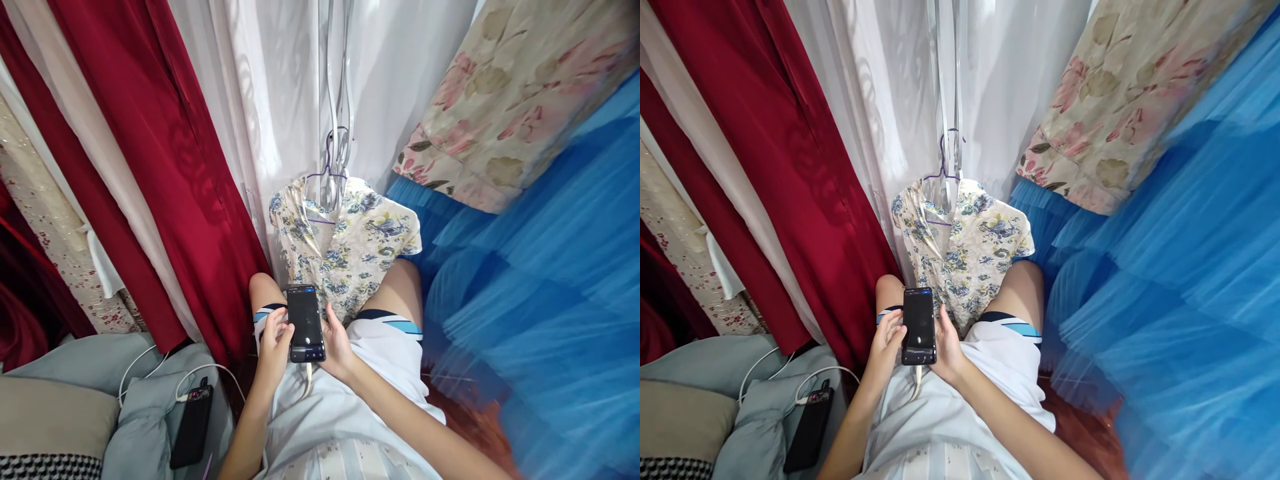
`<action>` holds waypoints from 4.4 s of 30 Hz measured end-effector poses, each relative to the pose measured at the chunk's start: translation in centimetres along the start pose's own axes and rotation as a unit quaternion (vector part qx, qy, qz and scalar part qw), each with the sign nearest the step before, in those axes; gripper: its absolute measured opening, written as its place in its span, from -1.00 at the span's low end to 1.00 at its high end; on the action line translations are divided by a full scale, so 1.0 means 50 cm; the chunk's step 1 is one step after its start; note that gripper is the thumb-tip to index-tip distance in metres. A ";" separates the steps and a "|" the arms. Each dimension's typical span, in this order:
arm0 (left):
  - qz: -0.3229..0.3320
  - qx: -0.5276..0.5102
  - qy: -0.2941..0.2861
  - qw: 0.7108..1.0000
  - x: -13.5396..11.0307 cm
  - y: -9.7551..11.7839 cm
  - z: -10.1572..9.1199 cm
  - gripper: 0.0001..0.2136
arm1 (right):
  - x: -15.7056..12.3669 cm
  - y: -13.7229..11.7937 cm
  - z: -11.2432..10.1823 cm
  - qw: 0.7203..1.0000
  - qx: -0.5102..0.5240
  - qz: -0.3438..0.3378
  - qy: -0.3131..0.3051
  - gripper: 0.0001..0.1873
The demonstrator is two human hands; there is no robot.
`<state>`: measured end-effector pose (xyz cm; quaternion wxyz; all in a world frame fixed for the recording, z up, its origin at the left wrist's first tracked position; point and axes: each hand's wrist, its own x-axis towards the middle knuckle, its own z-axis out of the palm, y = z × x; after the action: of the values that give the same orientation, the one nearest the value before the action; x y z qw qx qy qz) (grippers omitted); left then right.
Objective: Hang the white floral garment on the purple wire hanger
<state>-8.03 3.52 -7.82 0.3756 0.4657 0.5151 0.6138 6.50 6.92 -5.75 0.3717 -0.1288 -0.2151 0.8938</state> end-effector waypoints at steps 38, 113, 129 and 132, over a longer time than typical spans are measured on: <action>0.069 0.223 0.016 0.972 -0.013 0.062 0.020 -0.15 | 0.014 0.015 -0.010 0.994 -0.091 -0.001 -0.066 -0.38; 0.245 0.263 -0.083 0.929 0.301 0.046 0.228 -0.89 | 0.086 -0.347 -0.081 0.654 -0.635 -0.380 0.157 -0.37; 0.340 0.207 -0.146 0.905 0.183 0.092 0.197 -0.82 | 0.024 -0.280 -0.014 0.703 -0.644 -0.283 0.107 -0.49; 0.305 0.174 -0.082 0.933 0.191 0.058 0.211 -0.75 | 0.023 -0.272 -0.008 0.704 -0.631 -0.295 0.136 -0.52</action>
<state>-0.58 14.92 -2.81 0.1246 0.7071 0.4142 0.5594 14.16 16.43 0.34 0.4737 -0.3838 -0.7028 0.3666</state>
